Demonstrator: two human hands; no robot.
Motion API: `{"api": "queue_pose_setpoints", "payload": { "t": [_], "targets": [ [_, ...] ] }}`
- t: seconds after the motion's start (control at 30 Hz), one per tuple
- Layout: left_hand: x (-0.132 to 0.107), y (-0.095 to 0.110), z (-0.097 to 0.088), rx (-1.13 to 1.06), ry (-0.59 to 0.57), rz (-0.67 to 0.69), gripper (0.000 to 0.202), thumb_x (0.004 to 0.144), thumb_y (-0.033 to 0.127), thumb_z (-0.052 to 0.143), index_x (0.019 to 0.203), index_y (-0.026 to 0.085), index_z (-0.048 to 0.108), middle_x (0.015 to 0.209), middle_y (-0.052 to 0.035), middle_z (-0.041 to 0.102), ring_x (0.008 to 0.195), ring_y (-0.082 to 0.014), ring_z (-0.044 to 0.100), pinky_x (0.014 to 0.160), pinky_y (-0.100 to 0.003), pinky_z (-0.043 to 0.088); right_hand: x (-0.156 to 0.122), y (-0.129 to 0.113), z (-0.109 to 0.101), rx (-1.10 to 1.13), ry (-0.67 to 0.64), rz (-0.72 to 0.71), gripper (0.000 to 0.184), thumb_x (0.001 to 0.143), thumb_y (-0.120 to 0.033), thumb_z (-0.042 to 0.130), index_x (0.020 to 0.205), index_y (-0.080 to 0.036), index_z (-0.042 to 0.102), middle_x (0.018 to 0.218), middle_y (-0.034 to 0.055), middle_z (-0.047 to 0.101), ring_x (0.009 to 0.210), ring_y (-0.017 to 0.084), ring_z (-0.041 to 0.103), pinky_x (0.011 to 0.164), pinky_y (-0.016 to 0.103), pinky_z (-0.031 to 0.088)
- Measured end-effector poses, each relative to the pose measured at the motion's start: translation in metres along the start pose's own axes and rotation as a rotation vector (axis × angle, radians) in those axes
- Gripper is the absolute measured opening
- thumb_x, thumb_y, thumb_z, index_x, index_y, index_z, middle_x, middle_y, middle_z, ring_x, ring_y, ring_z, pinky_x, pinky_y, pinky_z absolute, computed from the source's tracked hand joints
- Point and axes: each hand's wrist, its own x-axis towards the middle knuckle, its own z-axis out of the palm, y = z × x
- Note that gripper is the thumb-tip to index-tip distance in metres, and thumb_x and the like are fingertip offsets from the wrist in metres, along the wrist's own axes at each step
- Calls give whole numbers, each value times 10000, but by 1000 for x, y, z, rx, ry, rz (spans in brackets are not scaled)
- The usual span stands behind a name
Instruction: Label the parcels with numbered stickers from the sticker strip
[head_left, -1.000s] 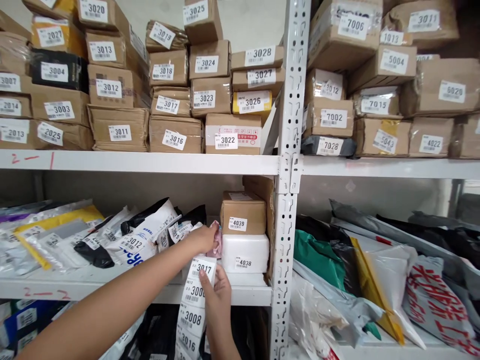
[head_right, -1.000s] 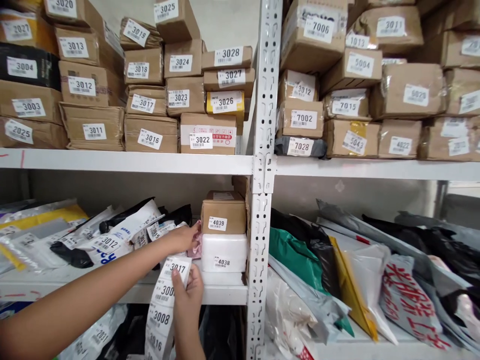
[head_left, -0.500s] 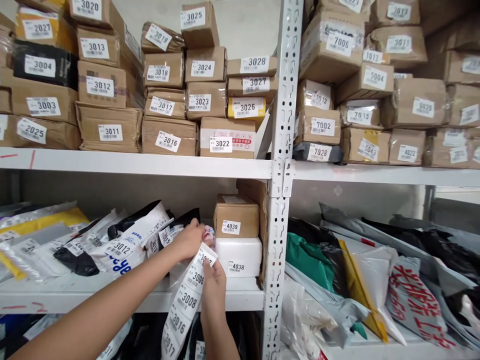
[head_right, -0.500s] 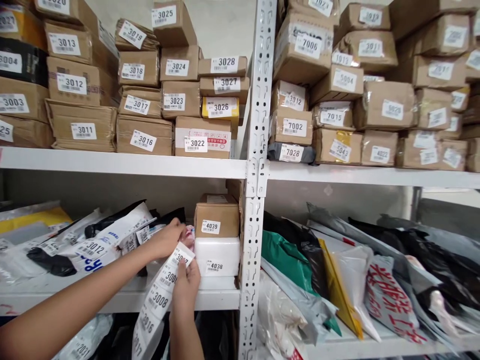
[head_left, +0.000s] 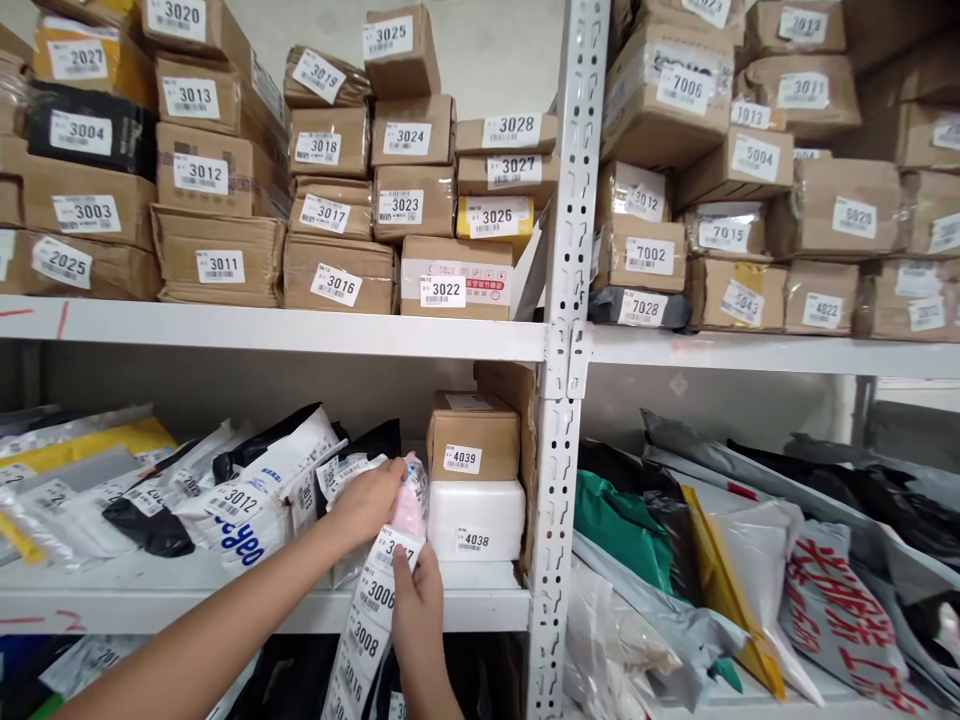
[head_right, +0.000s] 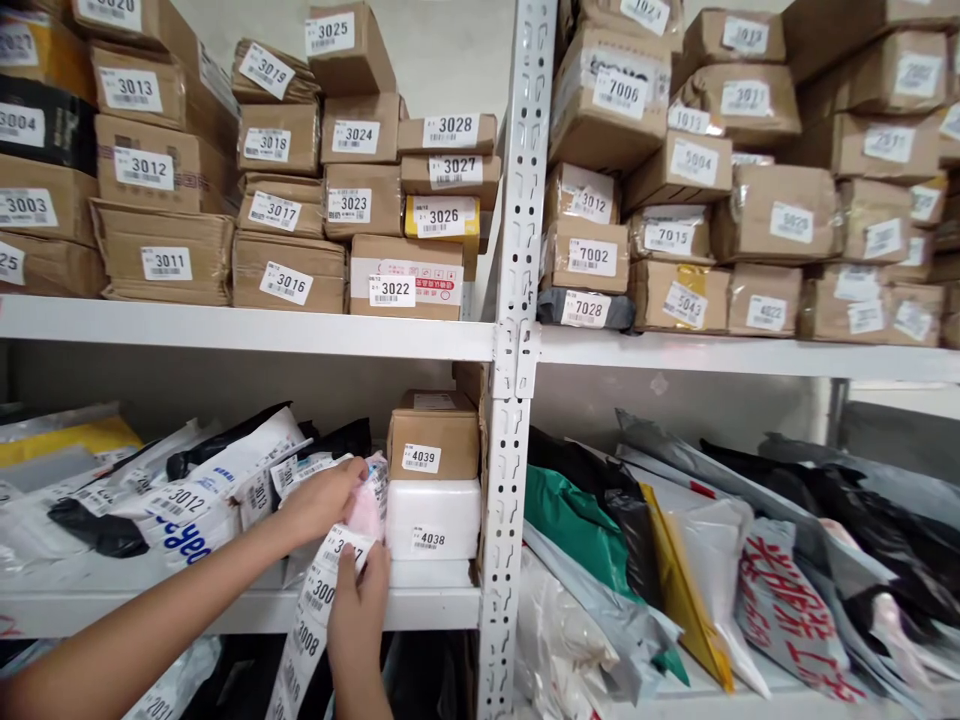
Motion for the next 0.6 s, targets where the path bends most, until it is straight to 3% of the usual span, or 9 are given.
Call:
{"api": "queue_pose_setpoints", "payload": {
  "t": [0.13, 0.3, 0.37, 0.47, 0.53, 0.6],
  "targets": [
    [7, -7, -12, -26, -67, 99, 381, 716, 12, 426, 1010, 214, 561, 968, -43, 689, 893, -199, 647, 748, -267, 453, -12, -9, -3, -60, 65, -55, 360, 715, -513, 704, 926, -223, 678, 933, 58, 706, 962, 237, 597, 846, 304, 482],
    [29, -15, -27, -37, -181, 104, 332, 743, 29, 438, 923, 249, 609, 860, 13, 682, 772, -152, 662, 643, -210, 466, 2, -32, 10, 13, -79, -45, 387, 765, -522, 642, 969, -196, 682, 898, 56, 722, 956, 248, 625, 860, 342, 491],
    [34, -10, -27, -6, -150, 19, 388, 741, 17, 441, 1027, 235, 586, 948, -27, 671, 780, -168, 672, 629, -226, 478, 9, -34, 15, 45, -105, -19, 398, 750, -530, 647, 948, -187, 687, 861, 55, 729, 950, 253, 638, 844, 350, 501],
    [22, 5, -23, 70, 9, -145, 400, 826, 67, 370, 1208, 148, 455, 1161, -184, 571, 889, -265, 669, 685, -340, 508, 10, -30, 17, 120, -98, 38, 405, 719, -536, 673, 929, -190, 683, 859, 53, 737, 986, 257, 644, 862, 351, 503],
    [4, 14, -21, 104, 81, -221, 329, 905, 161, 275, 1184, 103, 439, 1108, -225, 569, 873, -321, 666, 668, -406, 510, 7, -26, 13, 204, -111, 103, 397, 708, -519, 691, 937, -196, 678, 884, 53, 742, 999, 255, 650, 873, 350, 504],
    [-16, 21, -17, 124, 79, -233, 308, 928, 251, 289, 1138, 109, 464, 1006, -192, 604, 842, -335, 666, 663, -418, 510, 3, -24, 9, 308, -109, 176, 383, 707, -489, 704, 960, -203, 674, 918, 54, 745, 999, 254, 660, 867, 350, 514]
  ]
}}
